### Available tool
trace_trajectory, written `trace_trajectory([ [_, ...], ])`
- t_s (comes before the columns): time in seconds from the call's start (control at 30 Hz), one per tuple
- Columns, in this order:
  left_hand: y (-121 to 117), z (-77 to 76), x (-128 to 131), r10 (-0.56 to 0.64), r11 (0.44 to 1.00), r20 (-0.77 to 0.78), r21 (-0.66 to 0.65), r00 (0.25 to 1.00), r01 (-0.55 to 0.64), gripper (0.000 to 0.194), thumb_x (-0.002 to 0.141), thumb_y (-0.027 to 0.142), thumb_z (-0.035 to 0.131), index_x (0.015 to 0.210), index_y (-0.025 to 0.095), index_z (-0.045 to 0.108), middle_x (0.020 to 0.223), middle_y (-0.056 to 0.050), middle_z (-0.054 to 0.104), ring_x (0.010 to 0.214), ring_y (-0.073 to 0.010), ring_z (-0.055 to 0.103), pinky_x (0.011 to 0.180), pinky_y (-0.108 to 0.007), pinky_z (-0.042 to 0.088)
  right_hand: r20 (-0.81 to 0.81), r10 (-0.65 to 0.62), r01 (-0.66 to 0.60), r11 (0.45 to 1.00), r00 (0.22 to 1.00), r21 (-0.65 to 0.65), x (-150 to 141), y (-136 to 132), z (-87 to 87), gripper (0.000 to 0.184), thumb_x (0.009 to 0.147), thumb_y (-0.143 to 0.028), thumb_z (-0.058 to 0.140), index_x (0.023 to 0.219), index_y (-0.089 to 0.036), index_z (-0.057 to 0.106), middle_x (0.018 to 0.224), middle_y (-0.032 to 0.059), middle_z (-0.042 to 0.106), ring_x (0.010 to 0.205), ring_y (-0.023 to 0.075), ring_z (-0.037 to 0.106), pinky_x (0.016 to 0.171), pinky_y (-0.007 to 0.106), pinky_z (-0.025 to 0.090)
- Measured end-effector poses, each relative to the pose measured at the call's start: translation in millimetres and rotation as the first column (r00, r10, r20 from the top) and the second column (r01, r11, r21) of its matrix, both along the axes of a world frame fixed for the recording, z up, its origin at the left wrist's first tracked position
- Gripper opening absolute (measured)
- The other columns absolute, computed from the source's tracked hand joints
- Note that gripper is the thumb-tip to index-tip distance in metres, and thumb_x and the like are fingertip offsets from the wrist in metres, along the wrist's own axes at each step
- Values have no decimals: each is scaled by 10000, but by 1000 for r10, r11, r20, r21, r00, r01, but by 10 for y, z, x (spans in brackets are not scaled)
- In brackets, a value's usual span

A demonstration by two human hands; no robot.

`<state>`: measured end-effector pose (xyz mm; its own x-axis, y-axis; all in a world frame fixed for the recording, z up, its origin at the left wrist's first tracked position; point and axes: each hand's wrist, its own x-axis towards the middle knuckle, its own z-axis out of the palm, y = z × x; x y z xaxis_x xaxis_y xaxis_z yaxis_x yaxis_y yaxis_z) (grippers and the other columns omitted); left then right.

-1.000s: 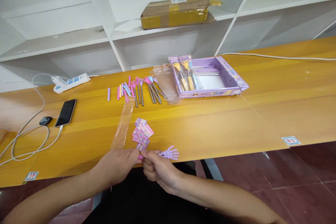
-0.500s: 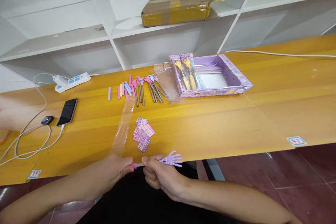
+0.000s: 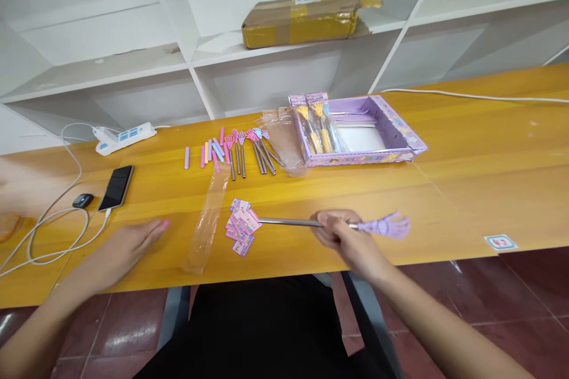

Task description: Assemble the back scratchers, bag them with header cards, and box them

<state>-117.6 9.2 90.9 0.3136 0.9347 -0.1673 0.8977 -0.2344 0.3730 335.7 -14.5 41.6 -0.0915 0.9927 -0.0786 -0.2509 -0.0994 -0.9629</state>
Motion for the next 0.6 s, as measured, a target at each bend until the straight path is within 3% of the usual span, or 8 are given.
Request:
trace_trajectory([
  [0.07,221,-188,111,148,974,-152,194,977,-117,480,1148,480,348,1024,214,727,987,-124,792,902,-327,757,835,-417,568,243,-8,-29,989,970,148,183,231,63,614,944,-586,766,537,-233,471,620,-3,386,564,142,370,533,328,292],
  [0.17,458,-502,390,163,933,-281,356,946,-55,418,1152,364,322,1090,164,685,1075,-203,745,1004,-357,735,902,-466,575,489,-71,-66,964,869,256,261,520,110,550,939,-605,746,587,-219,573,801,69,612,703,191,567,630,346,440],
  [0.23,522,-657,558,169,925,-347,379,923,-27,378,1140,290,331,1139,144,680,1116,-220,725,1037,-362,725,916,-473,573,604,-120,-28,973,788,230,212,661,63,553,930,-586,737,591,-233,481,722,46,610,628,172,555,602,333,424],
  [0.3,543,-726,650,173,934,-383,357,907,-28,333,1119,269,382,1186,136,680,1154,-225,715,1069,-368,720,899,-468,574,695,-187,24,971,694,238,128,773,-51,535,917,-547,732,629,-257,387,581,-9,513,537,148,479,564,317,368],
  [0.4,623,-635,531,204,947,-331,306,921,-100,341,1101,408,482,1223,164,687,1196,-197,736,1110,-357,723,892,-445,579,760,-294,8,935,579,356,4,902,-284,468,911,-512,704,697,-273,363,561,-31,487,527,151,456,569,312,338],
  [0.47,765,-471,241,298,927,-260,309,918,-213,421,1081,551,503,1206,200,699,1169,-145,767,1087,-323,740,939,-419,578,786,-308,-58,915,536,399,-51,963,-430,417,935,-490,660,725,-278,369,605,-8,543,547,165,485,581,315,346],
  [0.53,962,-296,-180,426,871,-256,375,868,-317,433,1084,514,460,1201,169,693,1190,-170,763,1140,-340,728,1043,-451,551,814,-297,-116,908,499,403,-77,1006,-550,374,951,-453,628,743,-283,368,622,3,555,552,176,494,585,319,348],
  [0.6,1163,-188,-636,594,764,-253,473,764,-438,486,1045,436,480,1313,55,618,1322,-299,694,1308,-466,633,1117,-604,483,839,-292,-152,905,458,398,-81,1036,-640,350,945,-409,618,745,-285,359,619,0,537,548,180,483,589,321,342],
])
